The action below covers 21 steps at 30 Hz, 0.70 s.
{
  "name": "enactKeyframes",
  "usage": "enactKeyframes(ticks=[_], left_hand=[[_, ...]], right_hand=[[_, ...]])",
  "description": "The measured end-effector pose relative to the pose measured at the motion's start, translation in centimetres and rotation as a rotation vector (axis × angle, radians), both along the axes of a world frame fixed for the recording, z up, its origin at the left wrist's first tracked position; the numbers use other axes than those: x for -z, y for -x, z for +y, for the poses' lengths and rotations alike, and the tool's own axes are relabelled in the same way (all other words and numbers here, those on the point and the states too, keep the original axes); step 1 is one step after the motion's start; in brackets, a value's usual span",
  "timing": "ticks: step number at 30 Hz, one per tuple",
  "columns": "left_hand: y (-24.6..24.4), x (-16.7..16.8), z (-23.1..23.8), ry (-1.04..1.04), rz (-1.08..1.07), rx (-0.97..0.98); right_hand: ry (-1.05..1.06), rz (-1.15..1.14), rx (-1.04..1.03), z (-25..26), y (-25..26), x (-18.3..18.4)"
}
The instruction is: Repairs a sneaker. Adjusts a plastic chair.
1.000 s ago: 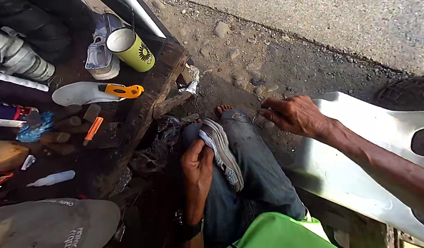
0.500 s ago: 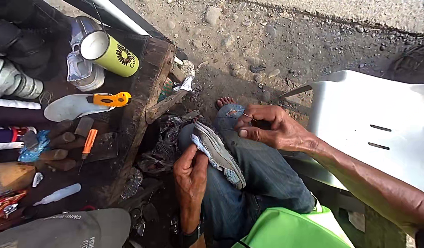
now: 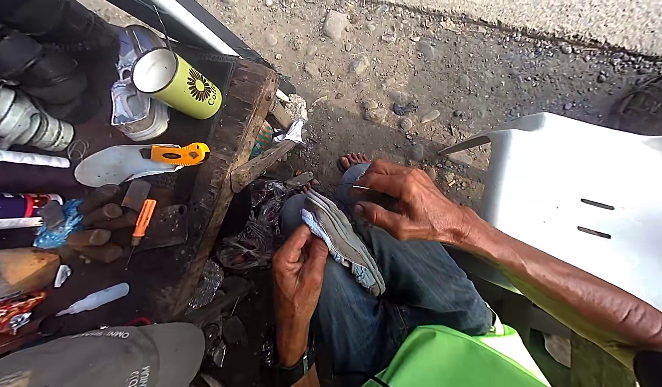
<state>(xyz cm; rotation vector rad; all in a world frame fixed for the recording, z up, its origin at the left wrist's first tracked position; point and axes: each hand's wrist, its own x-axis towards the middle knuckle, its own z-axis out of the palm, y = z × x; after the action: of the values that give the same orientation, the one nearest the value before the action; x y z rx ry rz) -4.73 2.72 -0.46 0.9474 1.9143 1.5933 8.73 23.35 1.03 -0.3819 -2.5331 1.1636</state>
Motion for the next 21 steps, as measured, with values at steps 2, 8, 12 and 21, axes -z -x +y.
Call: enactKeyframes(ticks=[2, 8, 12, 21], left_hand=[[-0.1, 0.0, 0.1, 0.0, -0.004, -0.001], [0.0, 0.0, -0.1, -0.017, -0.041, 0.012], [-0.1, 0.1, 0.1, -0.017, -0.035, 0.014], [-0.8, 0.3, 0.1, -0.039, 0.037, -0.127]], right_hand=[[-0.094, 0.004, 0.0, -0.5, 0.7, 0.5], [0.8, 0.127, -0.139, -0.2, -0.3, -0.6], [1.115, 0.19, -0.182, 1.1, -1.9, -1.3], [0.735, -0.009, -0.153, 1.8, -1.9, -1.9]])
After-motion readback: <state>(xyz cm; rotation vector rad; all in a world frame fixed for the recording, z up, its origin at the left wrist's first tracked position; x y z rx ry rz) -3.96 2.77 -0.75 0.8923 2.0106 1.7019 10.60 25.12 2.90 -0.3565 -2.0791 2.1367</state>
